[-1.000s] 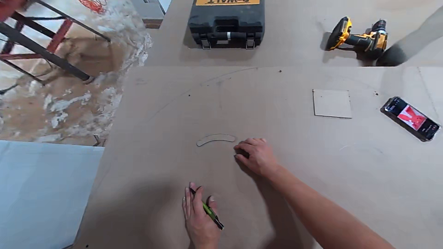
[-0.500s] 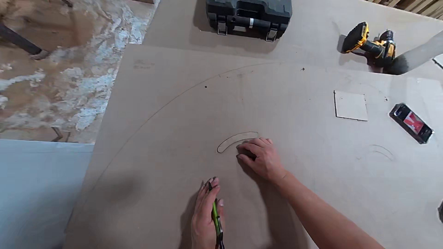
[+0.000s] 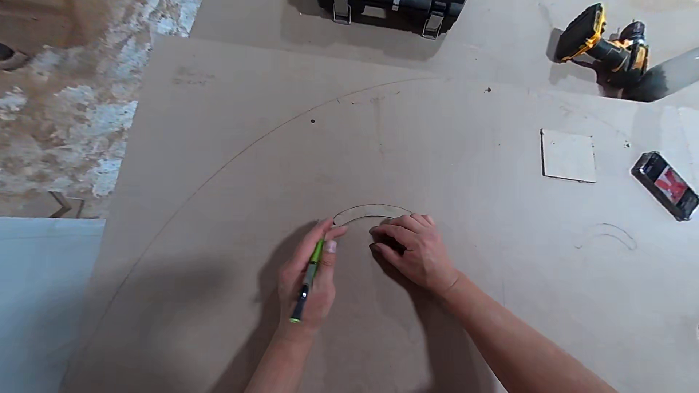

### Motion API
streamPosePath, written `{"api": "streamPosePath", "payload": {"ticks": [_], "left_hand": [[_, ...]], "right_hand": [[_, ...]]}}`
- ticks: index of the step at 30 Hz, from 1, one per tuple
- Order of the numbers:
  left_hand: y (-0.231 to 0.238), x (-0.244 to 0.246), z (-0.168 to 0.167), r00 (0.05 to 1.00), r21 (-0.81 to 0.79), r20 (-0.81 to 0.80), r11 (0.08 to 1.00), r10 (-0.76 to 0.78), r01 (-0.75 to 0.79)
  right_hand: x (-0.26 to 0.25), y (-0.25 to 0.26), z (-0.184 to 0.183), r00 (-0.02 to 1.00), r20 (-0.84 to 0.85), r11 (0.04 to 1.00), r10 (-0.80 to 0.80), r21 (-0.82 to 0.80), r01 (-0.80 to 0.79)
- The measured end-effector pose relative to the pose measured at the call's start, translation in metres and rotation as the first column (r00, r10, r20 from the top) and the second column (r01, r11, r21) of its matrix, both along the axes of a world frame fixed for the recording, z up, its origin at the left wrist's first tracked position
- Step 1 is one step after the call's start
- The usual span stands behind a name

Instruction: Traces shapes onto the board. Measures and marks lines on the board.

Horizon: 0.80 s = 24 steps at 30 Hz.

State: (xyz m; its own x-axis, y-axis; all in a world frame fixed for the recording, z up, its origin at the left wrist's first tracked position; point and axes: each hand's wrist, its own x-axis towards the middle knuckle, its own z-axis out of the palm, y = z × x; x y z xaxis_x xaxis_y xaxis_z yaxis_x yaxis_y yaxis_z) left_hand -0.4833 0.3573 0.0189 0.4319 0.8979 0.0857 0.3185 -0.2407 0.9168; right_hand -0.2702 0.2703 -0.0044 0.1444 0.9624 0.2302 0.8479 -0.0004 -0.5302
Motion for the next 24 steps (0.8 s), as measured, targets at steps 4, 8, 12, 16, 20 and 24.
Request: {"api": "streamPosePath", "payload": {"ticks": [4,8,12,16,20,24], "left_hand": [[0.014,0.002,-0.004,0.998,0.004,0.062,0.999,-0.032,0.032],[0.015,0.000,-0.006,0.990,-0.035,0.131,0.997,-0.060,0.065],[0.016,0.003,-0.005,0.990,-0.092,0.133,0.994,-0.045,0.058],[0.021,0.018,-0.002,0.992,-0.184,0.091,0.978,-0.084,0.099],[0.024,0.035,-0.002,0.994,-0.178,0.016,0.978,-0.105,0.106],[0.023,0.040,-0.004,0.993,-0.101,-0.042,0.989,-0.108,0.104]], "right_hand": [[0.000,0.001,0.001,1.000,0.004,1.000,-0.004,0.003,0.004],[0.000,0.001,0.000,1.000,-0.001,1.000,-0.016,-0.008,0.016],[0.000,0.002,0.001,1.000,-0.012,1.000,-0.010,-0.005,0.010],[-0.001,0.002,0.000,1.000,-0.012,1.000,-0.018,-0.005,0.018],[0.000,0.002,0.001,1.000,0.001,1.000,-0.018,-0.003,0.018],[-0.001,0.002,0.002,1.000,0.003,1.000,-0.019,-0.008,0.020]]}}
